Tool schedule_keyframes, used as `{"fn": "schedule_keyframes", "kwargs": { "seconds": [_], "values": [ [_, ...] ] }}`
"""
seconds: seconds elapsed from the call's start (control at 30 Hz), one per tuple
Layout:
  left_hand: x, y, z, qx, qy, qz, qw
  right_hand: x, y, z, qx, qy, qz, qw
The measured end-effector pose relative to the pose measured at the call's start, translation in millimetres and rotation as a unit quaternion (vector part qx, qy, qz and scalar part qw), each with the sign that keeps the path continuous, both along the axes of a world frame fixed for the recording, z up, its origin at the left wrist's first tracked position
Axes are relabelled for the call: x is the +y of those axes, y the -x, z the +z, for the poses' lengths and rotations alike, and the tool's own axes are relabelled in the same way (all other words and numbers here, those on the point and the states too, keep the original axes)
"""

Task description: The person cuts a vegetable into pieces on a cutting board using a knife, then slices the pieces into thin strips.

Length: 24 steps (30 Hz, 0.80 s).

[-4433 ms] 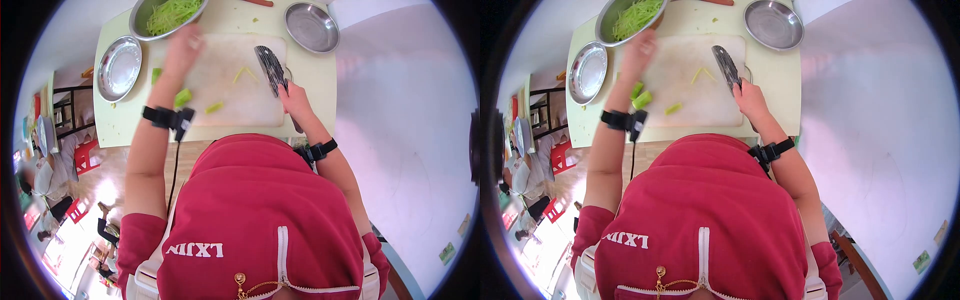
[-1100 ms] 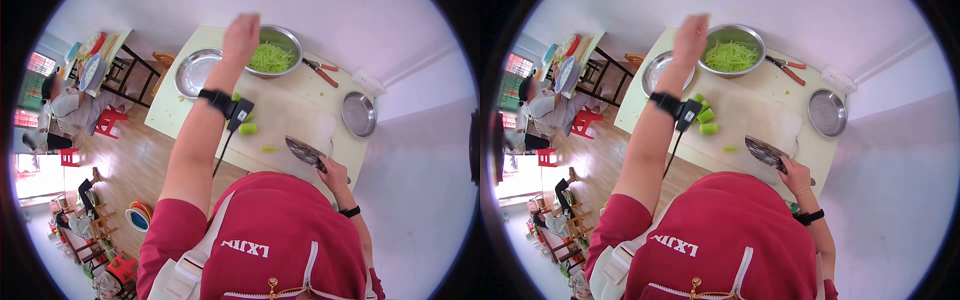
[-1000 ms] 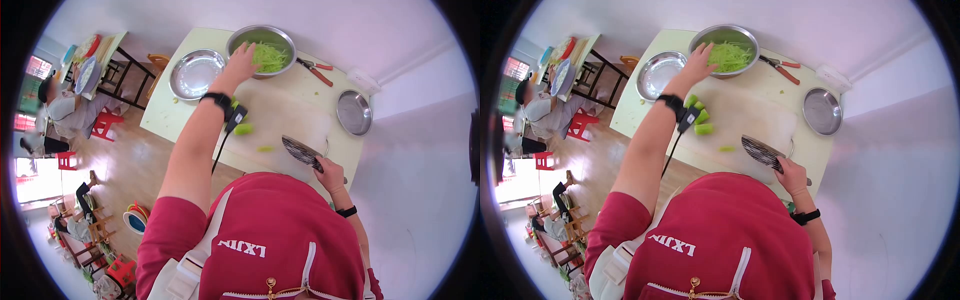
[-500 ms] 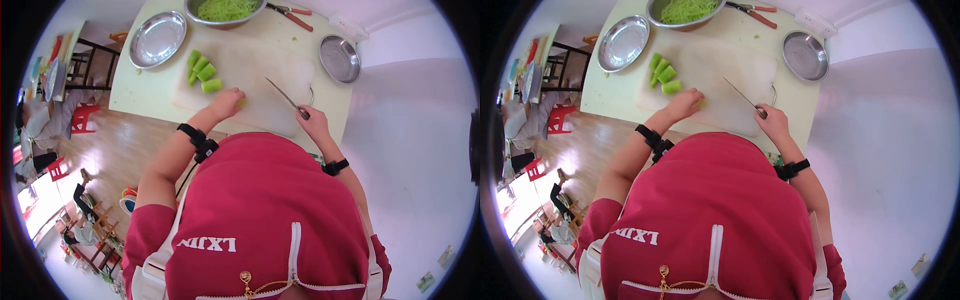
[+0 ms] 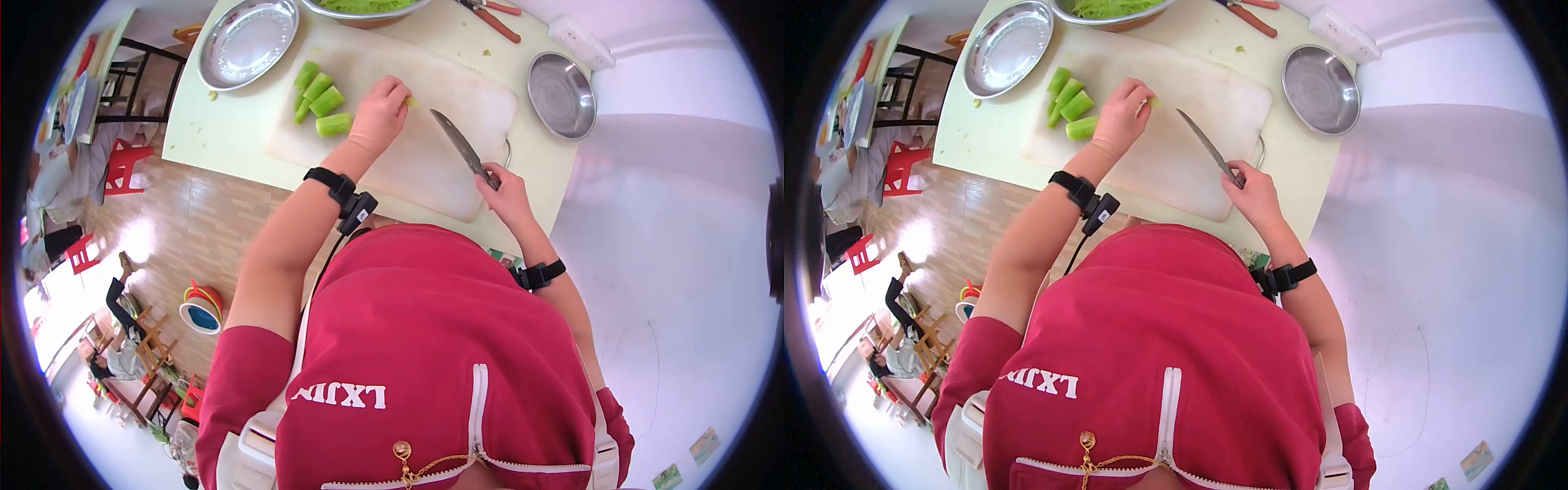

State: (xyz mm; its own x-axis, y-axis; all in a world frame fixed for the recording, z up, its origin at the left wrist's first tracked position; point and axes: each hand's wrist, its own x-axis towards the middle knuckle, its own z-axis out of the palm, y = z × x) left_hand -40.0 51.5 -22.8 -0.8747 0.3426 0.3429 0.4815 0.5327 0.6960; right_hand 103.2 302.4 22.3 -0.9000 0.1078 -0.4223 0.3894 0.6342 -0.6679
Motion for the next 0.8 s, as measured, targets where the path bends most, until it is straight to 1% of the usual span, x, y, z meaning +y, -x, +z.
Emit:
{"fn": "schedule_keyframes", "kwargs": {
  "seconds": [0.03,0.07,0.13,0.17,0.23,0.37,0.43,0.47,0.53,0.57,0.63,0.73,0.8],
  "values": [
    [5.0,-0.3,-9.6,0.054,0.047,-0.012,0.997,0.2,0.0,2.0,-0.001,0.018,0.001,1.000],
    [7.3,-4.1,-19.1,0.051,0.047,-0.016,0.997,0.1,0.0,4.2,-0.005,0.018,-0.004,1.000],
    [7.9,-18.2,-22.7,0.044,0.080,-0.036,0.995,-1.0,1.5,10.6,-0.019,0.082,-0.040,0.996],
    [6.8,-24.6,-24.5,0.040,0.081,-0.039,0.995,-0.5,2.4,12.0,-0.023,0.084,-0.044,0.995],
    [3.9,-32.4,-19.9,0.034,0.024,-0.042,0.998,0.3,7.8,15.5,-0.026,0.088,-0.016,0.996],
    [0.2,-26.5,-23.1,0.035,0.055,-0.051,0.997,-5.3,25.0,20.7,-0.040,0.101,-0.013,0.994],
    [1.3,-25.2,-21.5,0.059,0.096,-0.072,0.991,-12.0,35.7,17.7,0.062,0.018,0.067,0.996],
    [3.0,-27.0,-22.6,0.059,0.096,-0.075,0.991,-16.5,41.9,17.7,0.062,0.018,0.065,0.996],
    [7.8,-33.8,-26.2,0.089,0.100,-0.056,0.989,-26.9,52.0,19.5,0.065,-0.054,0.113,0.990],
    [8.9,-36.9,-27.4,0.089,0.100,-0.059,0.989,-31.6,53.4,18.8,0.065,-0.054,0.111,0.990],
    [10.6,-39.9,-28.8,0.113,0.093,-0.038,0.989,-37.7,57.3,18.4,0.086,-0.091,0.157,0.979],
    [9.5,-38.6,-35.8,0.130,0.119,-0.045,0.983,-42.5,57.4,17.7,0.098,-0.101,0.186,0.972],
    [9.6,-41.1,-38.3,0.137,0.131,-0.045,0.981,-42.7,55.6,18.4,0.110,-0.110,0.180,0.971]
  ]
}}
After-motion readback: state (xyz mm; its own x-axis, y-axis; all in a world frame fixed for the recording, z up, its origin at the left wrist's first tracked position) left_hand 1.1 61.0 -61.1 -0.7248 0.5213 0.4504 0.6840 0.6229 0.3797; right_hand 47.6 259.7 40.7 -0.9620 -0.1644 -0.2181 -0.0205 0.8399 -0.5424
